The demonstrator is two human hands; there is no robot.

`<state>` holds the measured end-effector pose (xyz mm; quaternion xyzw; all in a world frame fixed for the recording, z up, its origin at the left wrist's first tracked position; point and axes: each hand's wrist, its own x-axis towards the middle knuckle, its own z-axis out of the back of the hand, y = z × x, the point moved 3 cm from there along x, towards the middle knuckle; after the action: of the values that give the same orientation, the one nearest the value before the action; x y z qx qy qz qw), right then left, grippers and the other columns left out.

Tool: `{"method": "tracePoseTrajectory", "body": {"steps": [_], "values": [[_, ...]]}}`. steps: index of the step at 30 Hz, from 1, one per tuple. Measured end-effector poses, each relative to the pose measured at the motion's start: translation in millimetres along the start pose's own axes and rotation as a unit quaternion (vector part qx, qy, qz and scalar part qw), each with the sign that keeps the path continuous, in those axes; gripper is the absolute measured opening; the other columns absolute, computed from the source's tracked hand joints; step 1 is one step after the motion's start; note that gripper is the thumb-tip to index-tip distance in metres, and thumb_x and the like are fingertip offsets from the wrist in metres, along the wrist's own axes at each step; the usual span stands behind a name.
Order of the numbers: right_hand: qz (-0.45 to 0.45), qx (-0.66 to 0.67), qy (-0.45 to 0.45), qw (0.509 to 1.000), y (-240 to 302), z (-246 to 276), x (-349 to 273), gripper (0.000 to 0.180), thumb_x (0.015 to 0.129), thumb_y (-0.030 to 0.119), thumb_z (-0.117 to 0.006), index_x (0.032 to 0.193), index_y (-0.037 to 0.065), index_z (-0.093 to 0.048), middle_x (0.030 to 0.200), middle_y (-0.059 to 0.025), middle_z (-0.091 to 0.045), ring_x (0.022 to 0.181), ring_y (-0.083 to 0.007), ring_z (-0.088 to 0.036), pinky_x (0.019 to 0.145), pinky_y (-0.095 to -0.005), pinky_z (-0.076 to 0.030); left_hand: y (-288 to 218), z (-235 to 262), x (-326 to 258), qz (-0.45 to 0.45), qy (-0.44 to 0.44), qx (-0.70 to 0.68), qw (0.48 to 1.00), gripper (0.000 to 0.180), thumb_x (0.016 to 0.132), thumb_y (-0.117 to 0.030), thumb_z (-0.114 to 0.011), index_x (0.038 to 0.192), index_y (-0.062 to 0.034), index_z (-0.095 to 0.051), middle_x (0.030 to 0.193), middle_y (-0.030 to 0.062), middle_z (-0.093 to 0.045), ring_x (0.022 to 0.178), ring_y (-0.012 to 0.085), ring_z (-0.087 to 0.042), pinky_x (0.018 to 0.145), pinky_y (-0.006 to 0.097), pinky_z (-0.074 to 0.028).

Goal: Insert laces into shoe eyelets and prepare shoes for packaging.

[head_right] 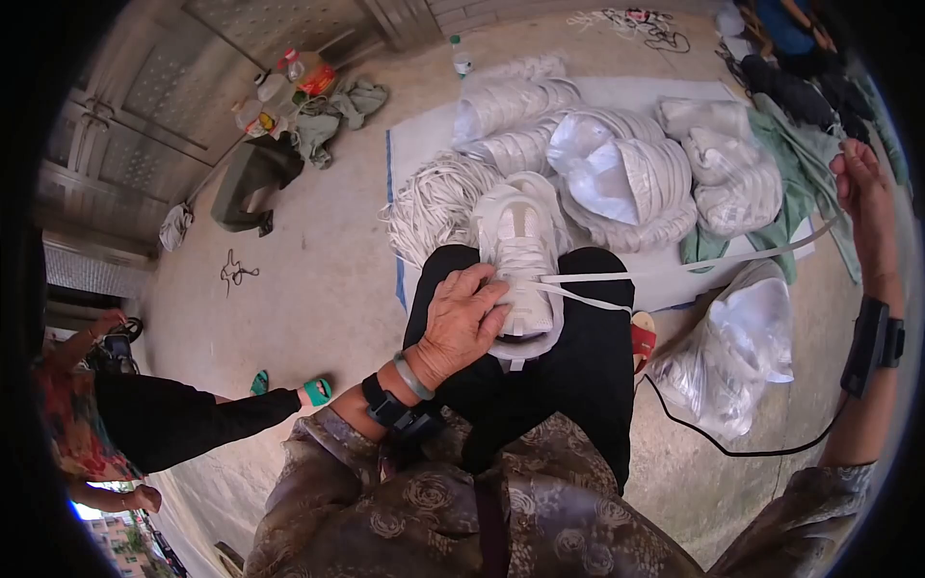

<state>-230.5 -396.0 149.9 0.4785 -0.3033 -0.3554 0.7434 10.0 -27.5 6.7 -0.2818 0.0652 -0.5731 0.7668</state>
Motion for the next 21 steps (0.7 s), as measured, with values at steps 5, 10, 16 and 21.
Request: {"method": "tracePoseTrajectory", "body": {"steps": [5,10,16,21], "values": [[-0.051,0.094,0.176,0.979,-19,-134,-80,0.006,0.086,0.01,-0.055,0.084,0.005,-0.057,0.07,0.0004,-0.058,0.056,-0.0041,-0.049,0.054,-0.0176,-0.039,2,-2,-1,-0.016,-0.057,0.006,0.998,0.031,0.069,-0.004,-0.056,0.099,-0.0047,-0.062,0.108,0.0155,-0.053,0.09,0.0328,-0.052,0.079,0.041,-0.041],[0.128,0.028,0.183,0.974,-32,-239,-131,0.012,0.07,-0.003,-0.062,0.079,0.004,-0.058,0.085,-0.0053,-0.055,0.079,-0.0179,-0.052,0.07,-0.0284,-0.043,-2,-5,1,-0.026,-0.06,0.014,0.998,0.034,0.066,0.001,-0.054,0.099,-0.0043,-0.062,0.107,0.0163,-0.053,0.089,0.0332,-0.052,0.078,0.04,-0.042],[0.279,-0.186,0.103,0.937,-31,-277,-143,0.013,0.061,0.005,-0.062,0.073,0.003,-0.058,0.101,-0.0109,-0.052,0.105,-0.0339,-0.045,0.084,-0.0429,-0.037,-3,-5,2,-0.034,-0.07,0.027,0.997,0.034,0.063,0.003,-0.053,0.095,-0.0041,-0.064,0.108,0.0164,-0.053,0.088,0.0327,-0.052,0.078,0.039,-0.043],[0.332,-0.279,0.099,0.896,-26,-278,-146,0.011,0.062,0.007,-0.06,0.072,0.001,-0.057,0.105,-0.0134,-0.051,0.107,-0.0335,-0.044,0.086,-0.044,-0.035,-1,-5,2,-0.037,-0.071,0.022,0.997,0.032,0.063,0.002,-0.053,0.092,-0.0044,-0.064,0.109,0.016,-0.054,0.09,0.0324,-0.052,0.078,0.039,-0.042]]}}
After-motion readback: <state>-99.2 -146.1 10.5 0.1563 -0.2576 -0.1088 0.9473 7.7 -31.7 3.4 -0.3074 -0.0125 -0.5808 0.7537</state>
